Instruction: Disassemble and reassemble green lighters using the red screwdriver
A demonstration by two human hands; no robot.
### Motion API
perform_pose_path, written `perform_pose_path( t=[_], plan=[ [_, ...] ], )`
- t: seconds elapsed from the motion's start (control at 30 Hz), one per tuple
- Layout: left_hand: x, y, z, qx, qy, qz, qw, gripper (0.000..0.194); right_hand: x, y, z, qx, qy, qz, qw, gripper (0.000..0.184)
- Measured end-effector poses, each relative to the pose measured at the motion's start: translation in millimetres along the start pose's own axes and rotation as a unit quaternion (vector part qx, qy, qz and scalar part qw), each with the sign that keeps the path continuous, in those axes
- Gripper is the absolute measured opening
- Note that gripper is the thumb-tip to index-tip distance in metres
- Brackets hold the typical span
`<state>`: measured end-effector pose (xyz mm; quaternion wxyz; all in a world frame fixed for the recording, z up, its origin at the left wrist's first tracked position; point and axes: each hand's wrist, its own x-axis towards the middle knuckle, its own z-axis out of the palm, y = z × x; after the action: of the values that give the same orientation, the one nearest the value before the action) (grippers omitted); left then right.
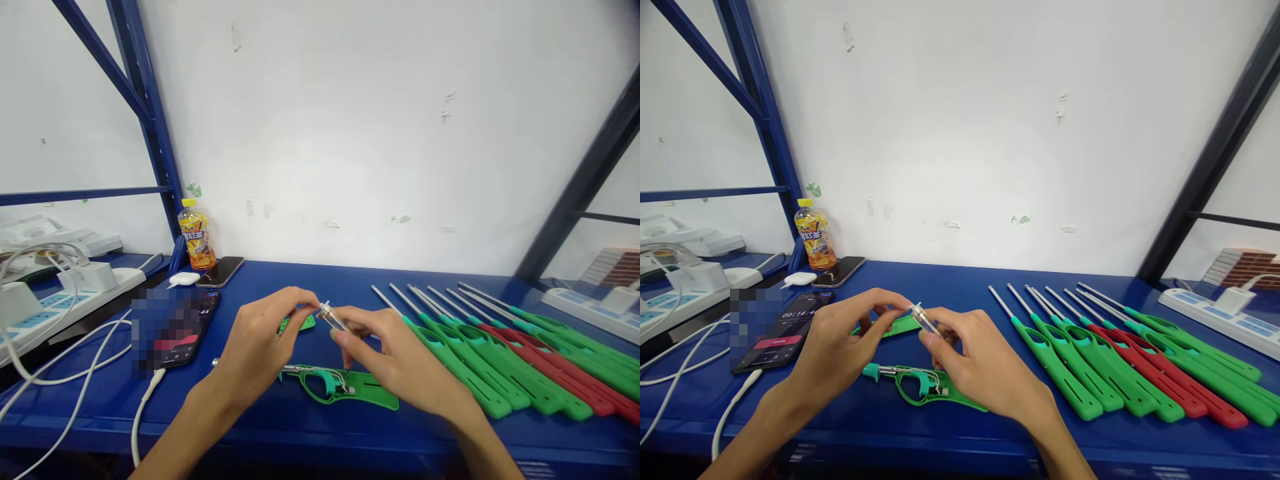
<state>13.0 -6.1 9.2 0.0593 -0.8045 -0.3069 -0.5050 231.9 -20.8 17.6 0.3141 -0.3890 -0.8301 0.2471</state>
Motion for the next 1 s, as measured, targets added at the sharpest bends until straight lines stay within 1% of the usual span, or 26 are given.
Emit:
perform_pose_path(
  t=[0.23,0.5,0.67,0.8,1.0],
  plan=[
    [-2.2,-3.3,0.7,0.029,-0.002,0.01,1.0,0.02,-1.4,-1.2,-0.8,0.0,0.008,-0.001,1.0,0.021],
    [-4.8,-4.6,4.1,0.028,-0.005,0.025,0.999,0.019,-0.9,-2.1,-0.8,-0.004,0.007,0.0,1.0,0.023],
    [-6.1,-4.3,2.7,0.034,-0.009,0.021,0.999,0.02,-2.3,0.3,-2.1,0.005,0.033,0.002,0.999,0.03],
    [-5.1,-5.1,3.4,0.04,-0.012,0.019,0.999,0.021,-3.2,0.7,-2.4,0.009,0.014,0.002,1.0,0.032],
    [-4.8,-5.6,4.0,0.049,-0.015,0.024,0.998,0.02,-3.2,-0.6,-2.7,0.019,0.023,0.002,1.0,0.035]
  ],
)
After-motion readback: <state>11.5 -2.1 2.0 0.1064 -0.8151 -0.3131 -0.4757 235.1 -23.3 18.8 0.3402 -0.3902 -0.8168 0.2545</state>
